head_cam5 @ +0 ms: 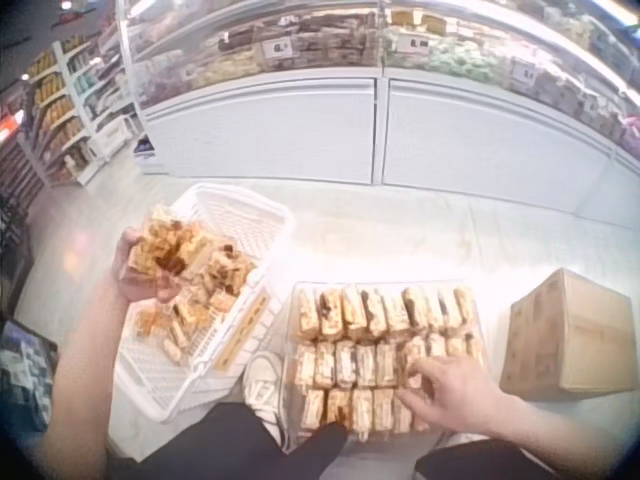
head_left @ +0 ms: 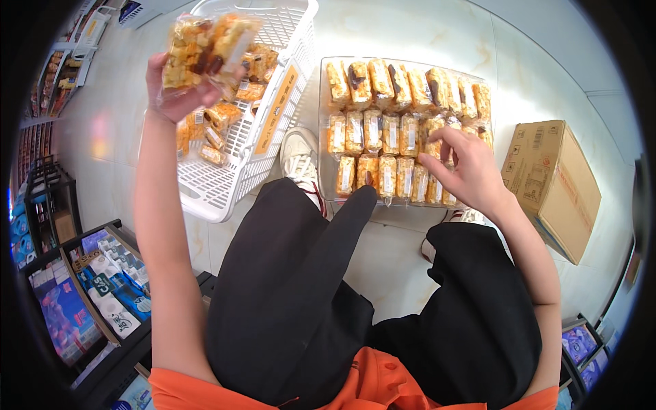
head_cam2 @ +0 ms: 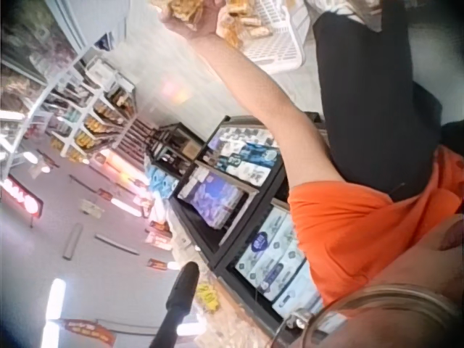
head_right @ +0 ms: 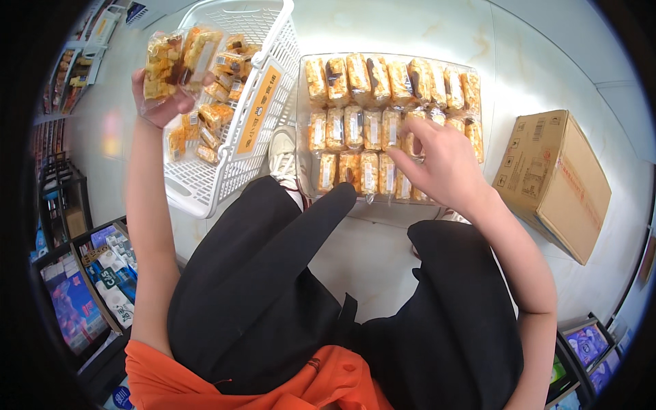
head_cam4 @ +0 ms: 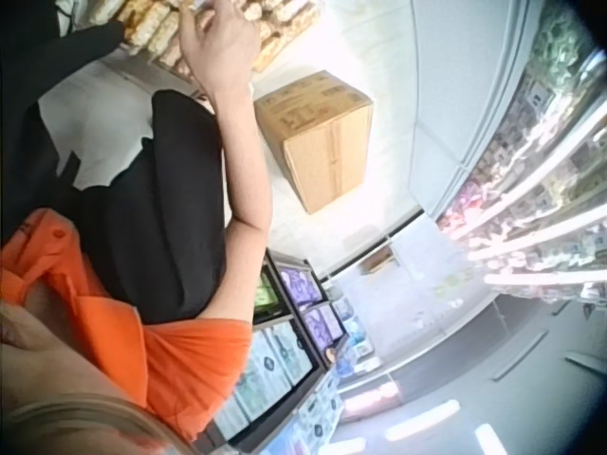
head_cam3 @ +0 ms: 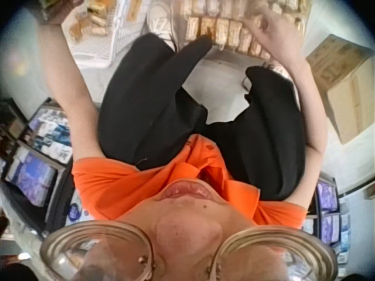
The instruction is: The person organizes packaged food items by taking them from a white basket and a cardboard box and arranging them neatly onto a clear plastic tray.
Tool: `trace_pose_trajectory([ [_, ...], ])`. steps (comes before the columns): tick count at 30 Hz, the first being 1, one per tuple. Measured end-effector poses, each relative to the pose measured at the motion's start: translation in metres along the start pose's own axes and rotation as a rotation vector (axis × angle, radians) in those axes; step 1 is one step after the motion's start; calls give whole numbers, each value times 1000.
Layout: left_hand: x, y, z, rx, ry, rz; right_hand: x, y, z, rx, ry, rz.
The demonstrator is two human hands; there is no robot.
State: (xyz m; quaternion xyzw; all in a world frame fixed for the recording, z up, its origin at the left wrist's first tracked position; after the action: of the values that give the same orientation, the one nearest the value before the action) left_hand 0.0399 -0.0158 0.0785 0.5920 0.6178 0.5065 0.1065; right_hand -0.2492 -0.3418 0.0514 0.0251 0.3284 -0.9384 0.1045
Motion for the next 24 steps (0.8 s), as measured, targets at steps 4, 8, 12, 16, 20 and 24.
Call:
trace_pose_trajectory([
  [4, -46, -35, -84, 212, -127, 72, -15, -20, 12, -375, 77, -71],
  [8, -81, -77, -110, 225, -394, 427, -18, -26, 6, -913, 210, -204],
  [12, -83, -89, -150, 713, -89, 811, -17, -22, 0, -1061, 45, -301],
  [16, -83, -105, -128, 181, -511, 560, -11, -19, 2, -1021, -119, -403],
  [20, -81, -83, -136, -262, -240, 521, 0, -8, 2, -875, -70, -371],
  [24, -80, -71, -136, -379, -132, 559, 15, -3, -5, -643, -198, -398],
])
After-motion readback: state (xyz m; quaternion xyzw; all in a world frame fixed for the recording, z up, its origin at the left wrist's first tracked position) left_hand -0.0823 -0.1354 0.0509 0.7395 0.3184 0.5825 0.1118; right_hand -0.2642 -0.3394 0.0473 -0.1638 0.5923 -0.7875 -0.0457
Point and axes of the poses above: each hand's wrist, its own x-axis away from the middle knuckle, its own z-axis out of the back of the hand, y = z × x, the point moved 2 cm from there along -x, towards the middle knuckle, and after that the axes turned 15 degrees about z, right-handed, at the moved point
